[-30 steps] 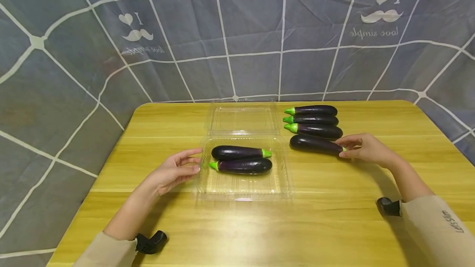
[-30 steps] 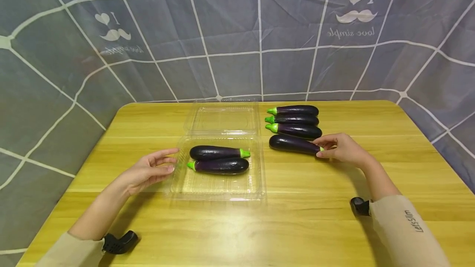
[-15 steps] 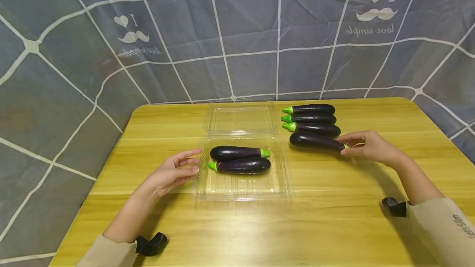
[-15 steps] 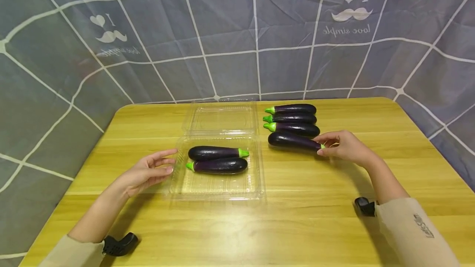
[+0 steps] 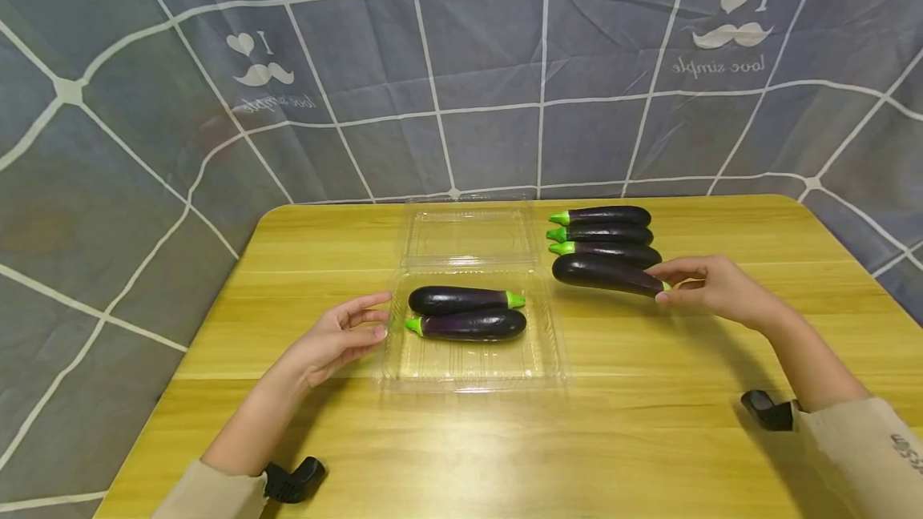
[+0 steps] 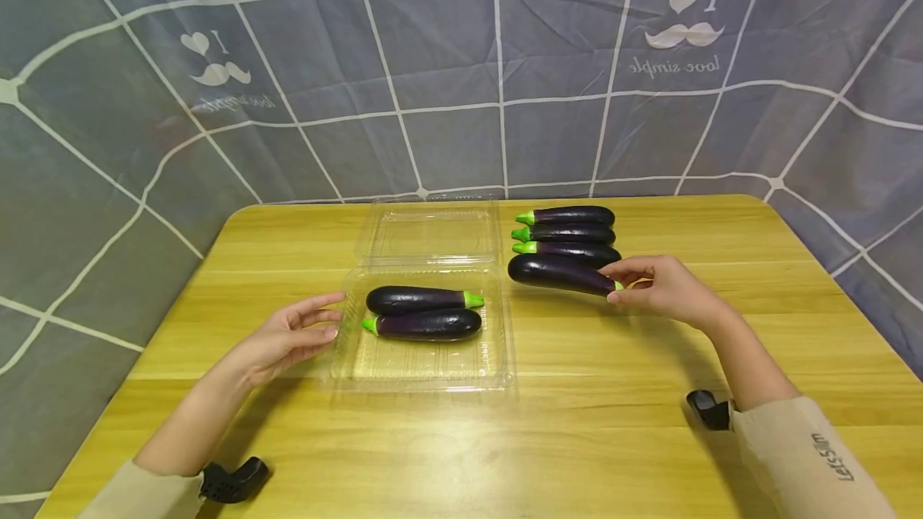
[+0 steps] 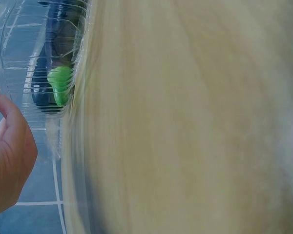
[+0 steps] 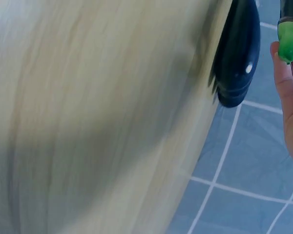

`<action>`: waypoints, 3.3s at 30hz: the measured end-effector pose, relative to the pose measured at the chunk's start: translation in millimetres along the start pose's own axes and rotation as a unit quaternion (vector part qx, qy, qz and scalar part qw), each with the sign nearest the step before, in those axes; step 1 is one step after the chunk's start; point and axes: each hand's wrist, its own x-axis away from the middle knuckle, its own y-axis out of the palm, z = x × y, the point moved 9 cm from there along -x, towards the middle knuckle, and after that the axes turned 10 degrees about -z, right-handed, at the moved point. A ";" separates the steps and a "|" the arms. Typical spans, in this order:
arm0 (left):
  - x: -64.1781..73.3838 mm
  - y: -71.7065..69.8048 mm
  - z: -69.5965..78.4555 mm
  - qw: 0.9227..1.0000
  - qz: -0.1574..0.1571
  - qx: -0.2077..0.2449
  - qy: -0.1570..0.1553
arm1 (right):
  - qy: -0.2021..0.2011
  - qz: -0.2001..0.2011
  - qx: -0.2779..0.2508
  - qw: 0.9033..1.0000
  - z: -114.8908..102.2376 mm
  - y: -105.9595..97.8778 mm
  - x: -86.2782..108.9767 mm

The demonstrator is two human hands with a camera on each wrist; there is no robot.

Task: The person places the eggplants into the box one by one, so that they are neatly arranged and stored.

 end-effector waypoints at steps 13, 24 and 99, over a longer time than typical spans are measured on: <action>1.0 -0.4 -1.0 1.000 -0.003 -0.002 0.002 | -0.065 -0.005 0.020 0.998 -36.9 10.9 -6.2; 0.0 -0.1 -0.3 1.000 -0.004 -0.004 0.002 | -0.116 -0.020 0.029 0.993 -69.9 26.0 -8.6; 1.0 1.7 1.1 1.000 -0.003 0.000 0.010 | -0.149 -0.128 0.048 0.979 -143.5 156.0 -68.2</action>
